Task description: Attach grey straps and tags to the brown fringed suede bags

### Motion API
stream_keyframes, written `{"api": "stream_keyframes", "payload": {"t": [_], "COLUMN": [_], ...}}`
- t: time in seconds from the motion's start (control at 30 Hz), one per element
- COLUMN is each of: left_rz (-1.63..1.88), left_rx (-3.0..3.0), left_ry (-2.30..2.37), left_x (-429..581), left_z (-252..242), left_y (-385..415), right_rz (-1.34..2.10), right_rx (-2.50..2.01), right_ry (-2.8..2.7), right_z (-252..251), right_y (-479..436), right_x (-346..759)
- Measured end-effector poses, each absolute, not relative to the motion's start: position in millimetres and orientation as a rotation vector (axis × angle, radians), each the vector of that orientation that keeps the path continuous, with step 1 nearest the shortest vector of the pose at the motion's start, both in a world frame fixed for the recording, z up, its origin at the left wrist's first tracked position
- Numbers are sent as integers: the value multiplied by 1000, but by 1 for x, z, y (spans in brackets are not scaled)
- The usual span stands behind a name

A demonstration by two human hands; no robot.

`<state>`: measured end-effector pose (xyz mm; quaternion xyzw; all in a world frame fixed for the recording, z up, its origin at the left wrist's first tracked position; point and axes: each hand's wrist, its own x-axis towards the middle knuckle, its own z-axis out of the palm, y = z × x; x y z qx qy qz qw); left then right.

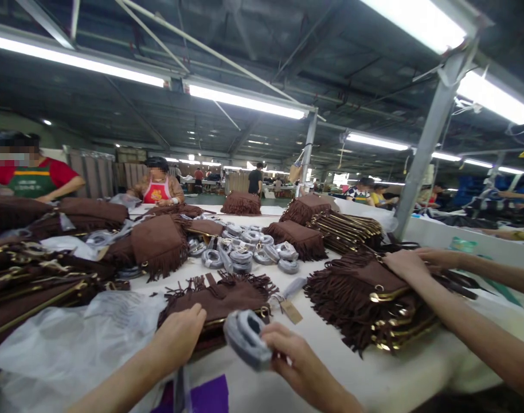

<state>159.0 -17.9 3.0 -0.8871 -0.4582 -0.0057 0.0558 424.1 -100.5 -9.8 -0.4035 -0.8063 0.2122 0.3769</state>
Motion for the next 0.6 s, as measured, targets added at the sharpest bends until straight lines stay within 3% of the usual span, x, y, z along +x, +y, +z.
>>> {"api": "stream_keyframes", "payload": {"t": [0.17, 0.43, 0.6], "left_rz": [-172, -124, -97], "left_rx": [-2644, -2644, -2664], "left_ry": [-1437, -1379, -1413], "left_x": [159, 161, 153], "left_z": [20, 13, 0], "left_y": [-14, -14, -8], "right_rz": [299, -148, -207], "right_rx": [-1167, -1719, -1353], "right_ry": [-2415, -2223, -2497], "right_z": [-14, -14, -39], "right_y": [-104, -32, -22], "right_x": [397, 324, 301]}}
